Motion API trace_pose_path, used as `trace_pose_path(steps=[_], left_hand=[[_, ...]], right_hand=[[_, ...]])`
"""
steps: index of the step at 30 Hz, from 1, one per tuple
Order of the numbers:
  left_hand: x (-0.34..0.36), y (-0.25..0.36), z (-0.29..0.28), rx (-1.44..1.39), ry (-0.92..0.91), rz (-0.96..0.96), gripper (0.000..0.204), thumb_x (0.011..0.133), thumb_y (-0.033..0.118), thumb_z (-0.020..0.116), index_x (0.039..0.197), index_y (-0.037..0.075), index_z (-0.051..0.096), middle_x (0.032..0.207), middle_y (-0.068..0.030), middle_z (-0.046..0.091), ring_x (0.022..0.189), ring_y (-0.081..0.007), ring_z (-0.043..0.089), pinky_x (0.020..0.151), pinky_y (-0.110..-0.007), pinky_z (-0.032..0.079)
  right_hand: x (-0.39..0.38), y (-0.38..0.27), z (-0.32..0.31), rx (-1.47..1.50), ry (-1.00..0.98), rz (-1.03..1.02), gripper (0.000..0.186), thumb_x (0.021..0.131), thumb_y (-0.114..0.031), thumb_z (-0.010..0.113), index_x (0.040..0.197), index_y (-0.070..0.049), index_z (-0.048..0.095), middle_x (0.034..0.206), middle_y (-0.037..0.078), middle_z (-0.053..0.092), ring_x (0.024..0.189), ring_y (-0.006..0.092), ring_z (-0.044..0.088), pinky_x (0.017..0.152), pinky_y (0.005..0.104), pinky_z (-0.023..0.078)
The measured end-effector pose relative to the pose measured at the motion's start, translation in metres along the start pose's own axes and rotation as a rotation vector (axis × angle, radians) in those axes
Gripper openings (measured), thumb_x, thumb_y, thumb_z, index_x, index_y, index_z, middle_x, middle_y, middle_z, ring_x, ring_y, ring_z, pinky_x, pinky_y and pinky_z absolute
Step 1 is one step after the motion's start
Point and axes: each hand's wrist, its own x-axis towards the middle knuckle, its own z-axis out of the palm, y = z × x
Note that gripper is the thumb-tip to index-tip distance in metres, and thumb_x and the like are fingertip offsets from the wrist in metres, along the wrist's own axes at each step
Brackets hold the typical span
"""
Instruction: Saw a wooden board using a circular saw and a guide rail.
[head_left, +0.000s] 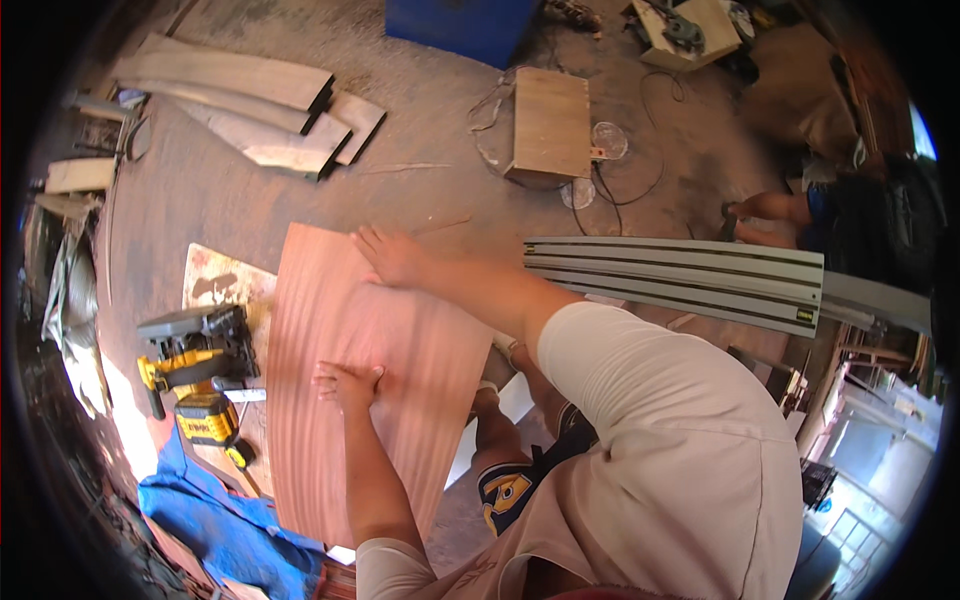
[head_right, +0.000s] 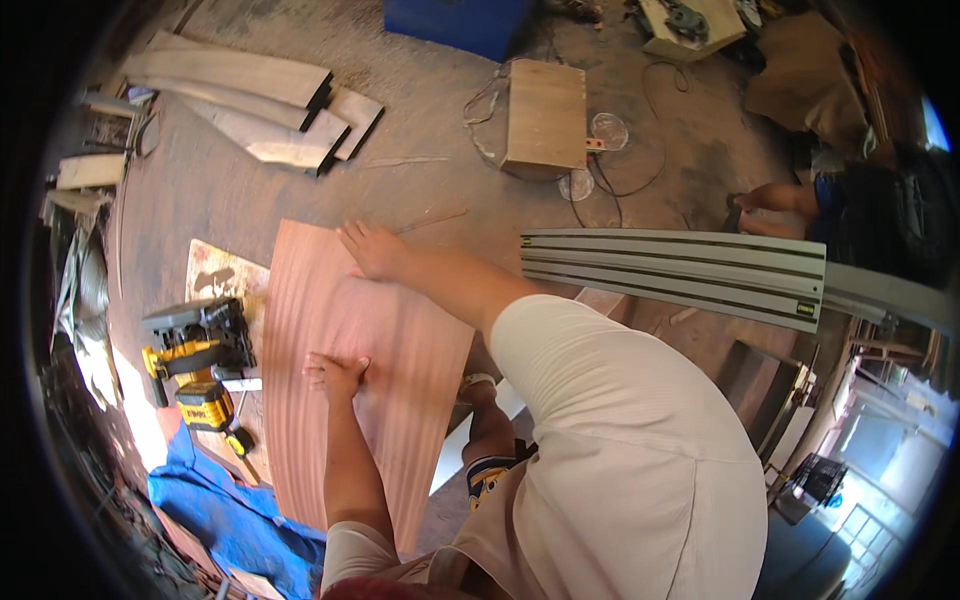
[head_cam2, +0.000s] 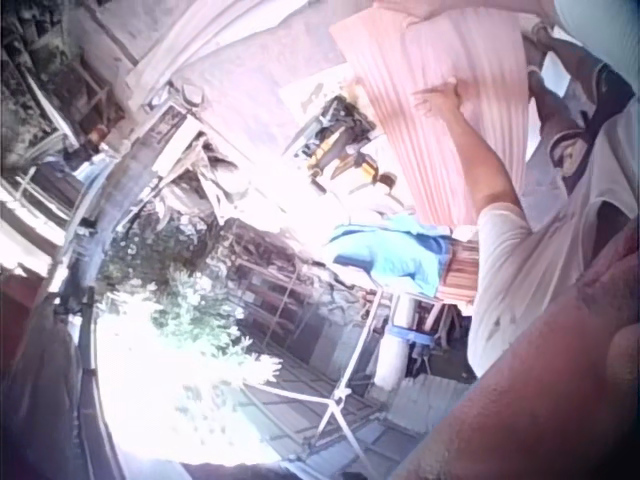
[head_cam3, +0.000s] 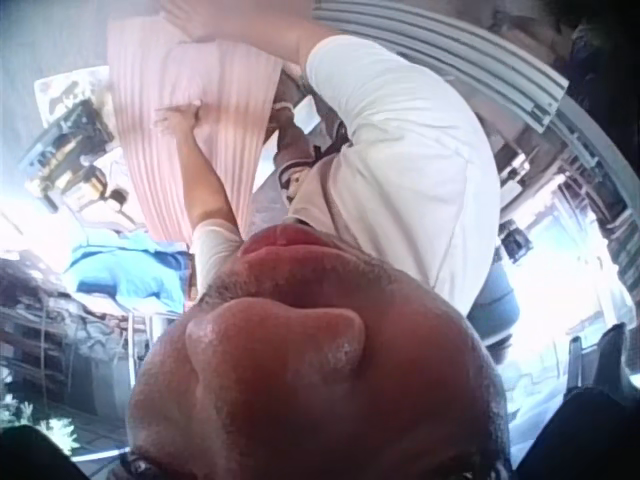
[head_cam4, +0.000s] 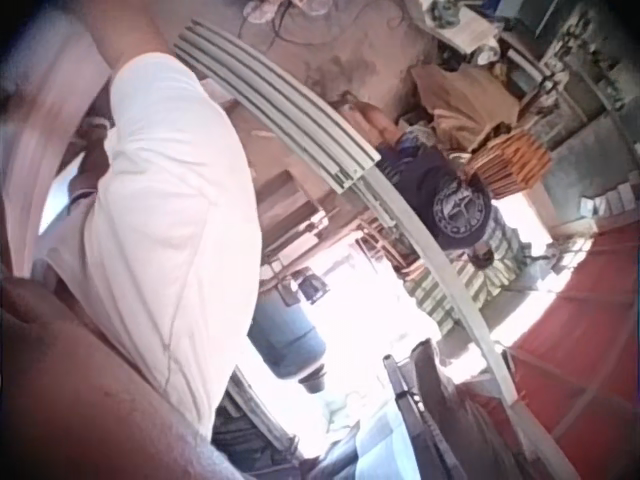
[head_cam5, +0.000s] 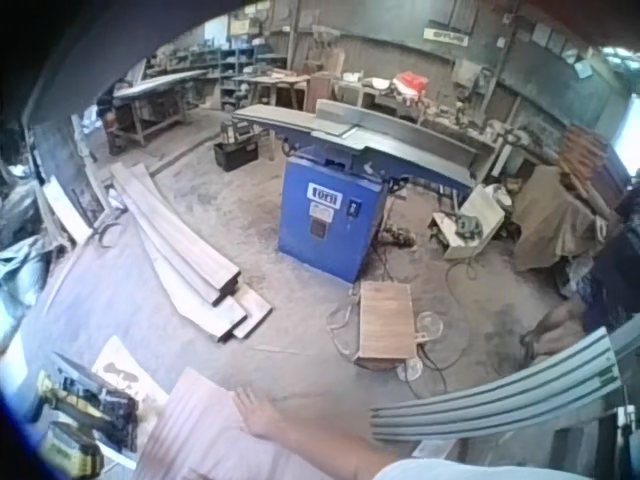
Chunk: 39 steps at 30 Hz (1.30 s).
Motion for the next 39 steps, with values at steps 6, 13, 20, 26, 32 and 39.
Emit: trace_pose_path(steps=[6,13,20,26,32,39], left_hand=[[0.017,-0.011,0.007,-0.001,0.010,0.029,0.143,0.060,0.049,0.086,0.149,0.009,-0.018,0.150,-0.0371,-0.014,0.135,-0.0633,-0.004,0.112,-0.064,0.011],[0.034,-0.018,0.010,0.044,0.007,0.042,0.145,0.060,0.053,0.085,0.148,0.008,-0.020,0.150,-0.0382,-0.013,0.135,-0.0633,-0.003,0.112,-0.065,0.009],[0.014,-0.009,-0.005,0.191,0.032,0.197,0.128,0.071,0.060,0.073,0.150,0.006,-0.011,0.152,-0.0360,-0.006,0.140,-0.0552,0.003,0.112,-0.063,0.013],[-0.003,0.007,-0.011,0.458,0.164,0.996,0.093,0.086,0.055,0.055,0.153,0.007,0.010,0.157,-0.0266,0.003,0.144,-0.0464,0.007,0.111,-0.064,0.012],[0.032,0.101,-0.009,0.411,0.321,1.473,0.078,0.092,0.049,0.049,0.150,0.004,0.024,0.155,-0.0253,0.016,0.144,-0.0431,0.013,0.116,-0.056,0.008],[0.064,0.164,-0.051,0.441,0.351,1.501,0.071,0.093,0.047,0.049,0.147,0.006,0.030,0.154,-0.0186,0.025,0.144,-0.0374,0.018,0.117,-0.051,0.011]], right_hand=[[-0.117,0.028,-0.021,-0.047,0.085,0.019,0.082,0.088,-0.054,0.054,0.143,0.002,0.032,0.139,0.022,0.043,0.126,0.0347,0.044,0.093,0.0439,0.045],[-0.212,0.026,-0.051,-0.035,-0.057,0.251,0.079,0.088,-0.052,0.054,0.144,0.000,0.034,0.149,0.023,0.032,0.140,0.0366,0.027,0.109,0.0520,0.029],[-0.232,-0.051,-0.012,-0.022,-0.082,0.215,0.084,0.085,-0.050,0.059,0.142,0.006,0.033,0.154,0.025,0.019,0.146,0.0367,0.012,0.117,0.0531,0.010],[-0.216,-0.118,0.002,0.126,-0.087,0.378,0.101,0.072,-0.055,0.071,0.145,0.002,0.031,0.155,0.026,0.016,0.146,0.0390,0.008,0.118,0.0504,0.005],[-0.196,-0.130,-0.008,0.040,-0.337,0.468,0.119,0.063,-0.057,0.076,0.150,0.000,0.019,0.156,0.027,0.009,0.146,0.0417,0.001,0.116,0.0567,0.003],[-0.169,-0.145,-0.001,0.087,-0.460,0.669,0.086,0.086,-0.034,0.060,0.152,-0.007,0.013,0.158,0.024,0.001,0.146,0.0398,-0.004,0.110,0.0661,0.001]])
